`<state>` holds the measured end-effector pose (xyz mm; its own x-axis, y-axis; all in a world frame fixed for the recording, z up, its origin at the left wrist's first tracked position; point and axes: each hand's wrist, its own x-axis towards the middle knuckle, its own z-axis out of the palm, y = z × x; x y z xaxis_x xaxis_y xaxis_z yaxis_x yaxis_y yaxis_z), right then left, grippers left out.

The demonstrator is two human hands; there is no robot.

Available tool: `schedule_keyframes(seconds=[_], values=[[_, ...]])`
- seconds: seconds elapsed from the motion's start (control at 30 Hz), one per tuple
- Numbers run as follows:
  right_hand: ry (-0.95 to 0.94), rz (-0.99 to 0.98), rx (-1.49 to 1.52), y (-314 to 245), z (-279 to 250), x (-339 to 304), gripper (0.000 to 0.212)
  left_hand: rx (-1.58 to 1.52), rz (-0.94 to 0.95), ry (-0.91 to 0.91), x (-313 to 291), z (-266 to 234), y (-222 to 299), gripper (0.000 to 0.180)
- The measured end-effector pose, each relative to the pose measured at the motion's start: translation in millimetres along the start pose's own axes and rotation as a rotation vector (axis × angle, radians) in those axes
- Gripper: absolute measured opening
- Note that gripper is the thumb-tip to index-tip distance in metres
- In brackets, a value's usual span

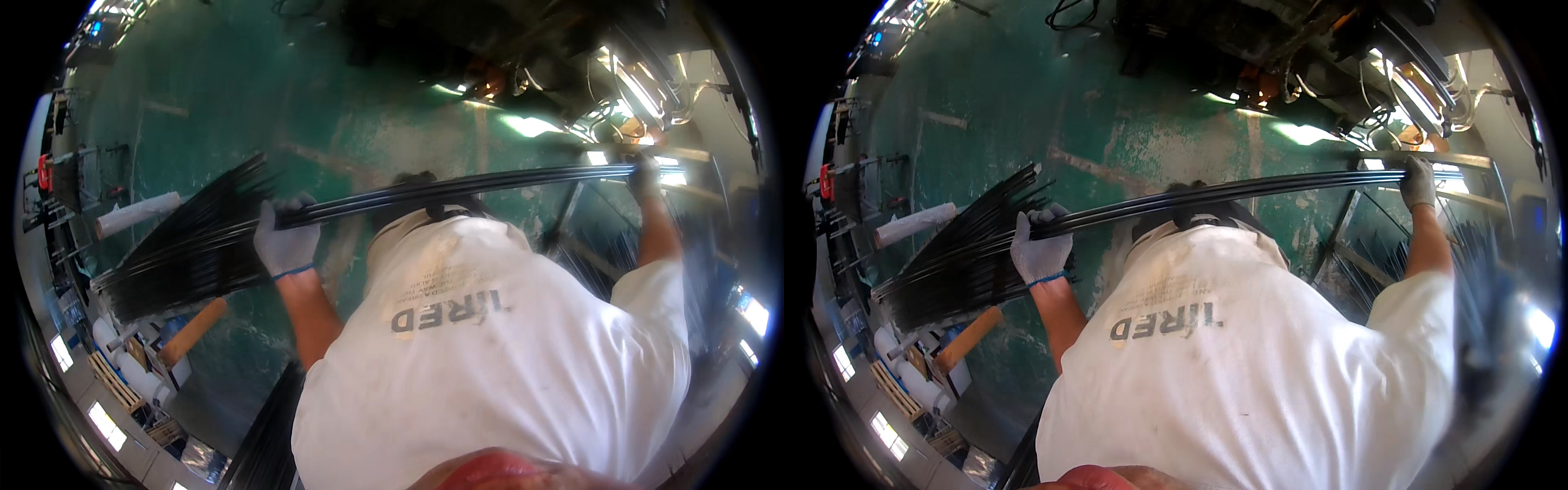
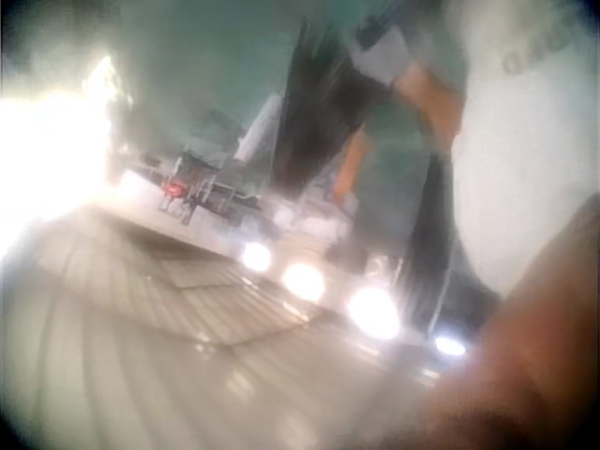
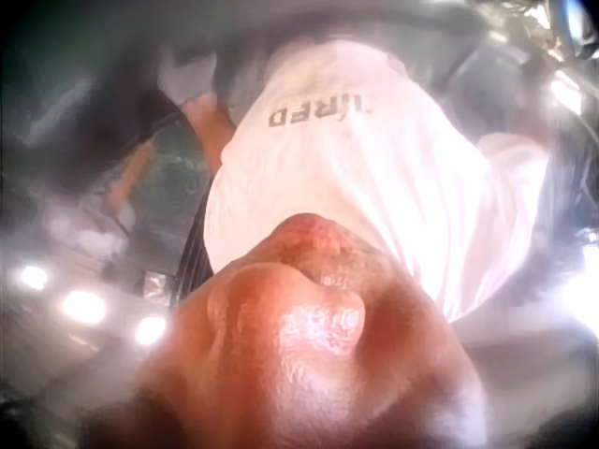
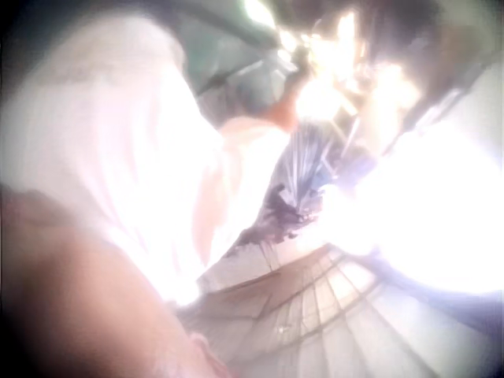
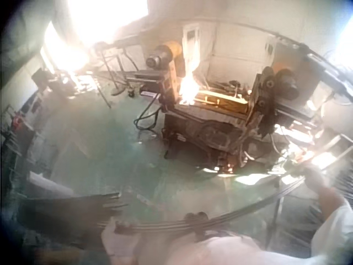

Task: The person picks up several thin metal bars from a stack, places them into a bending machine to shape them into a frame, and then removes the finished frame.

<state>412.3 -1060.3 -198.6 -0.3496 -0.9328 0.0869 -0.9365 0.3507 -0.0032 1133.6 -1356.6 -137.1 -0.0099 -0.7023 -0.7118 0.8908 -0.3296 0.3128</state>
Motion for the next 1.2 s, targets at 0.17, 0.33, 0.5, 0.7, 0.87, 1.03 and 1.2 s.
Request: schedule_keyframes(seconds=[0.17, 0.33, 0.5, 0.7, 0.87, 1.03, 1.2], values=[[0.016, 0.136, -0.139, 44, -3, -13, 0.012, -0.023, 0.043, -0.166, 2, 39, 39, 0.017], [0.029, 0.322, -0.152, 44, 20, -22, 0.014, 0.124, 0.16, -0.298, 23, 96, 59, 0.015], [0.295, 0.361, 0.031, -131, 50, 31, 0.021, 0.162, 0.148, -0.456, 74, 142, 95, 0.014], [0.093, 0.495, 0.019, -167, 55, 46, 0.009, 0.198, 0.068, -0.49, 94, 210, 115, 0.01], [0.136, 0.632, -0.019, -119, 38, 4, 0.012, 0.09, -0.06, -0.657, 107, 268, 165, 0.01], [0.513, 0.578, 0.097, -257, 25, 108, 0.014, 0.23, 0.017, -0.66, 145, 302, 128, 0.012], [0.44, 0.678, 0.063, -234, 20, 111, 0.021, 0.335, -0.084, -0.617, 131, 337, 75, 0.014]])
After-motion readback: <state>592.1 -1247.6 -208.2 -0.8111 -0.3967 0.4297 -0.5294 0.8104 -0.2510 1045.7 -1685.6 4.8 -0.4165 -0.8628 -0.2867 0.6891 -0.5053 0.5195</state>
